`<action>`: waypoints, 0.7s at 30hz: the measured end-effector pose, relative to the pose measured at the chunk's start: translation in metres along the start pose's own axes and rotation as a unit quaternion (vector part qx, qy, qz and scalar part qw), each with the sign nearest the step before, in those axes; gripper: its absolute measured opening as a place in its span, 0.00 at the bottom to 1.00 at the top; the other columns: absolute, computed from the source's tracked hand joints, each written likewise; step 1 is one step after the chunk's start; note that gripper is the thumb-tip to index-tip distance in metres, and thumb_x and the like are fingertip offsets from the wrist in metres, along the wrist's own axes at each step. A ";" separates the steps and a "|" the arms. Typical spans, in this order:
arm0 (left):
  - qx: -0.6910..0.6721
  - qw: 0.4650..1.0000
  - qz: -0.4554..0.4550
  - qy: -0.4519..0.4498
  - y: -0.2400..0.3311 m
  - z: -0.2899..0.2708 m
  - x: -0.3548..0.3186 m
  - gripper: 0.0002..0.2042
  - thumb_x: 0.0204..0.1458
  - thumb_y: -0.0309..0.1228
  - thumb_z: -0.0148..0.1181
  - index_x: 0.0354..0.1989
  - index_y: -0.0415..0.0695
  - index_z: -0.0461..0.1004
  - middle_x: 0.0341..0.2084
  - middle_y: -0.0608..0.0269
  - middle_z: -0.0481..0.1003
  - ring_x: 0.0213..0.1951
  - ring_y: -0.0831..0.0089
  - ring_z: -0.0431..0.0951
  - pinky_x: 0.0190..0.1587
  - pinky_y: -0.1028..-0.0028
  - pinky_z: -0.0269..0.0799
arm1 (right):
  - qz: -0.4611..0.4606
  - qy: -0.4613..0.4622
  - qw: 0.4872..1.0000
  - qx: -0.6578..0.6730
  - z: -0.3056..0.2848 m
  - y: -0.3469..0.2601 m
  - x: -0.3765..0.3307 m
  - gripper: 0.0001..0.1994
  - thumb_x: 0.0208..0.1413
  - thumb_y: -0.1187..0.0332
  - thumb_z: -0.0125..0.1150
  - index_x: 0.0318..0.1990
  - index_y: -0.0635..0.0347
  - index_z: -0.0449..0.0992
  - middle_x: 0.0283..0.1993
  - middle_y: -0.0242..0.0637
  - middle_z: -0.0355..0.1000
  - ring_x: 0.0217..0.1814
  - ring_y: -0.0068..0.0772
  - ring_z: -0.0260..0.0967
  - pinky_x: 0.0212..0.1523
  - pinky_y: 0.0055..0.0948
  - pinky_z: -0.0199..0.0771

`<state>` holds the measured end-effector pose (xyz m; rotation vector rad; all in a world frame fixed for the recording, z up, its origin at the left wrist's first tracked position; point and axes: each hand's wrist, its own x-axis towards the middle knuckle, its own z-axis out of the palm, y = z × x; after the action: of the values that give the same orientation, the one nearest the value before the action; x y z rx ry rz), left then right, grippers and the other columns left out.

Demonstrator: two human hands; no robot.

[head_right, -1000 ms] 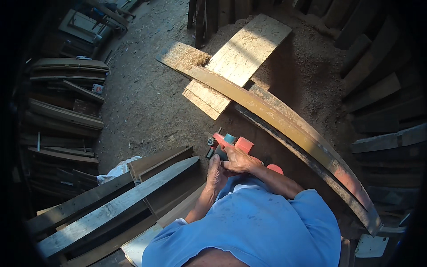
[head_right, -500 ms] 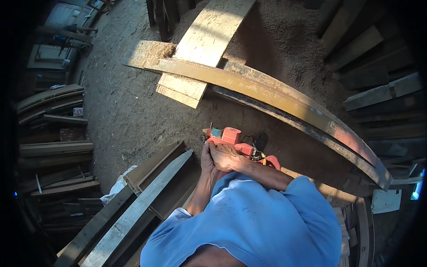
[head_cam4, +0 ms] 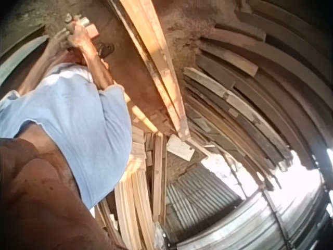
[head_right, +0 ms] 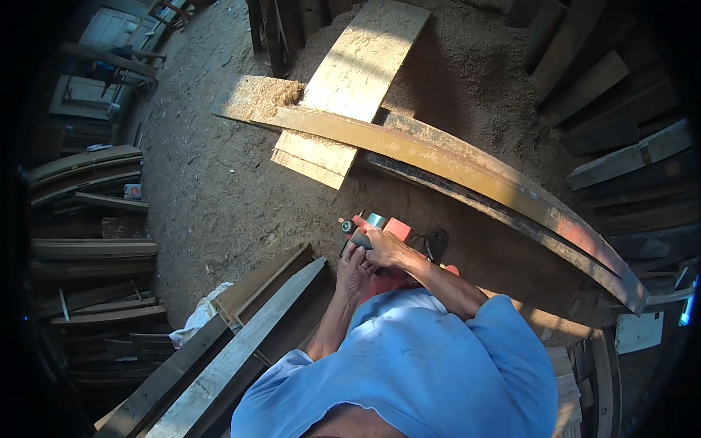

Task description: The person sands a wooden panel and a smaller wooden block using a power sander, then fits the block into a groove on the panel.

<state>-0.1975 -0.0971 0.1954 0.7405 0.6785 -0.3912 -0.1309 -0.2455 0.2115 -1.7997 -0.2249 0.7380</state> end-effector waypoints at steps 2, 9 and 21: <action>0.005 1.000 0.011 -0.012 0.014 -0.003 -0.009 0.14 0.62 0.33 0.62 0.52 0.41 0.70 0.40 0.57 0.79 0.38 0.70 0.83 0.42 0.70 0.82 | 0.024 -0.028 0.999 0.032 -0.012 -0.018 0.001 0.31 0.45 0.75 0.59 0.62 0.64 0.69 0.55 0.47 0.74 0.53 0.37 0.76 0.48 0.35 0.79; 0.350 0.917 0.072 0.178 0.002 -0.084 -0.034 0.26 0.60 0.36 0.66 0.59 0.32 0.66 0.36 0.60 0.76 0.33 0.76 0.77 0.40 0.75 0.77 | 0.065 -0.088 0.992 0.067 -0.008 -0.061 0.024 0.21 0.48 0.70 0.60 0.51 0.69 0.74 0.31 0.44 0.76 0.29 0.31 0.76 0.30 0.34 0.76; 0.255 0.916 0.263 0.166 0.052 -0.026 0.052 0.25 0.58 0.37 0.67 0.61 0.39 0.71 0.45 0.60 0.77 0.42 0.75 0.78 0.47 0.71 0.75 | -0.115 -0.018 0.993 -0.038 -0.023 -0.069 0.103 0.26 0.62 0.49 0.59 0.45 0.70 0.75 0.39 0.53 0.76 0.41 0.44 0.76 0.45 0.40 0.74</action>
<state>-0.1421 -0.0474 0.1711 1.4693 0.6656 0.0708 -0.0224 -0.1880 0.2401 -1.7968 -0.4805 0.6044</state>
